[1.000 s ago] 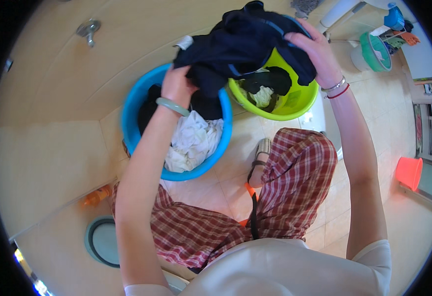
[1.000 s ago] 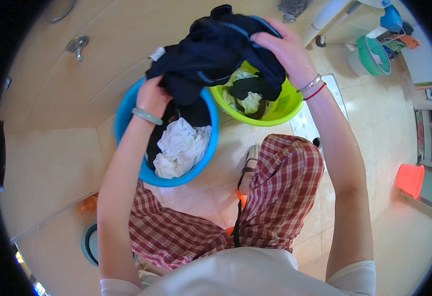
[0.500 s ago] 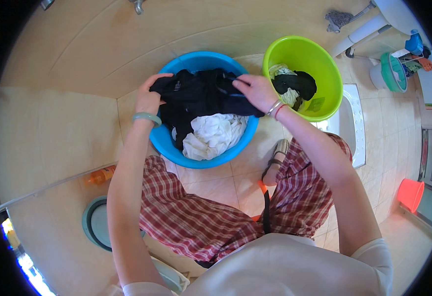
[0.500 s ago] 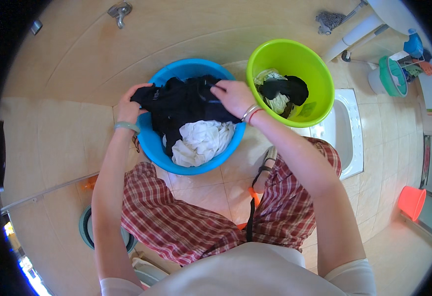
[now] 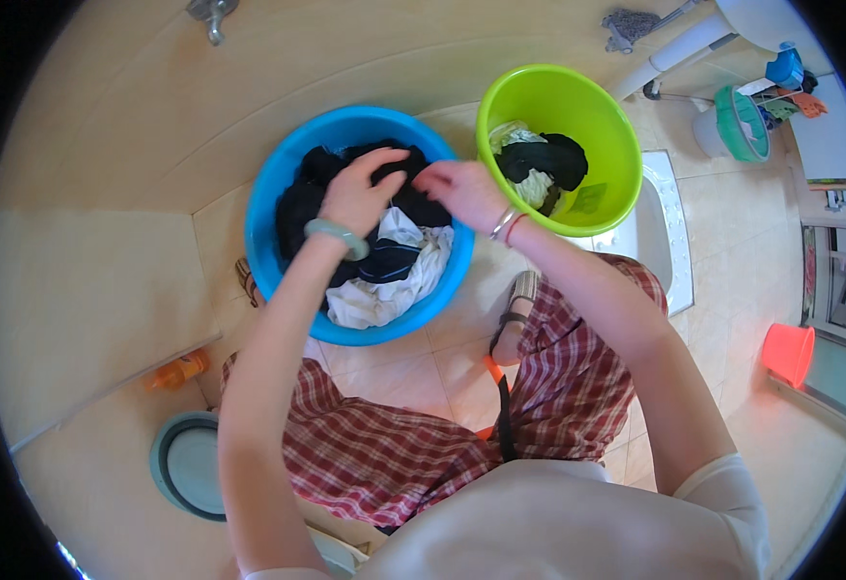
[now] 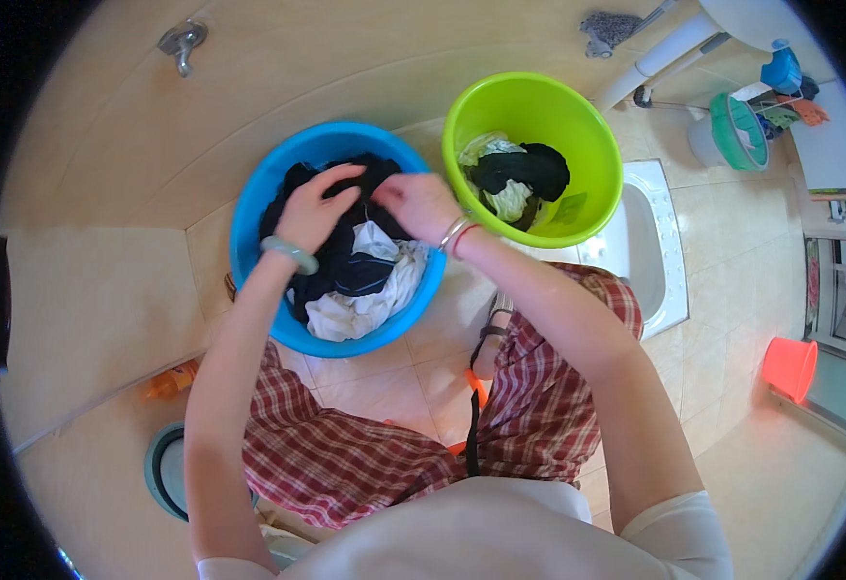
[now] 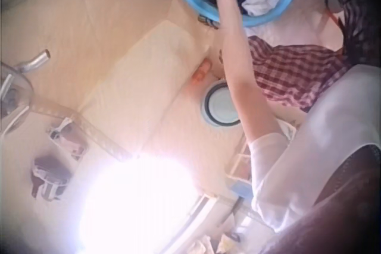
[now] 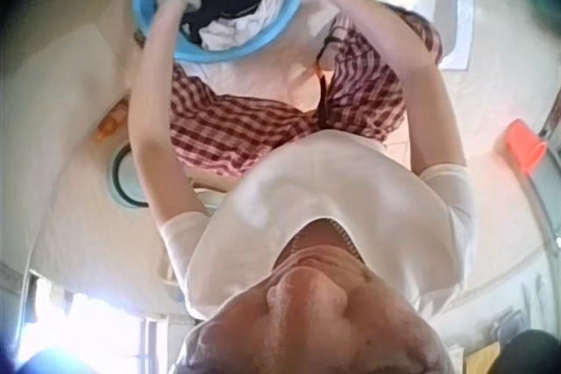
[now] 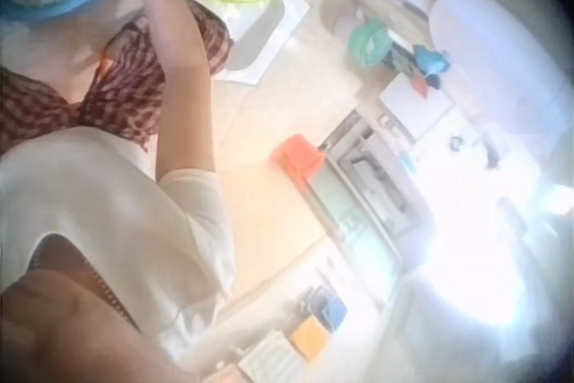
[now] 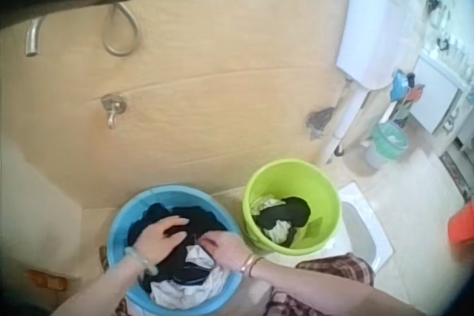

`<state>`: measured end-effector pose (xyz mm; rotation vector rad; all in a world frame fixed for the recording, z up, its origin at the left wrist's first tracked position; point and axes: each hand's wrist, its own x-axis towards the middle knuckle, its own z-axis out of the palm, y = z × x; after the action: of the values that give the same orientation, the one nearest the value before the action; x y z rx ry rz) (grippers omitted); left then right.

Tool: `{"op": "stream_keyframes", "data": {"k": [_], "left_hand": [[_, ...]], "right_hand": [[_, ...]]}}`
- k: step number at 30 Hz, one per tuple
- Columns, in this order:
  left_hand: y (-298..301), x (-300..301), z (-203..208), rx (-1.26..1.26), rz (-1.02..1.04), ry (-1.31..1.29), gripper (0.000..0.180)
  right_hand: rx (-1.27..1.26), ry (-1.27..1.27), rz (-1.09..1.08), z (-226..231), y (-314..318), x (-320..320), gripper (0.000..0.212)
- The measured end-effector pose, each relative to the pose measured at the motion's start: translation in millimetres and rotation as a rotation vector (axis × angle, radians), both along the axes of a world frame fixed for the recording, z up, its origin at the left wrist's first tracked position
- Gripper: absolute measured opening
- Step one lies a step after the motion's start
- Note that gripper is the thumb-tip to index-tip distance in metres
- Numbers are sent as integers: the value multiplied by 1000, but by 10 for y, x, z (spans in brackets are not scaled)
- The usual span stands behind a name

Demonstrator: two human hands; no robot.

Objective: The person transfers clothes from a green bucket into a blue basin. They pour water from the bucket into the basin and hand-wash the clothes by agitating and scrubbing them in the water.

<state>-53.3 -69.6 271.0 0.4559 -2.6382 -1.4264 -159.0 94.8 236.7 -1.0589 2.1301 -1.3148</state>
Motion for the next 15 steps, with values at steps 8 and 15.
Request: {"op": "stream_keyframes", "data": {"k": [8,15], "left_hand": [[1305,-1270,-317,113,-99,-8,33],[1638,-1712,-1021,89,-70,-216,52]], "right_hand": [[248,-135,-360,-394,988,-1412,22],[662,128,-266,-924,1304,-1799,27]]}}
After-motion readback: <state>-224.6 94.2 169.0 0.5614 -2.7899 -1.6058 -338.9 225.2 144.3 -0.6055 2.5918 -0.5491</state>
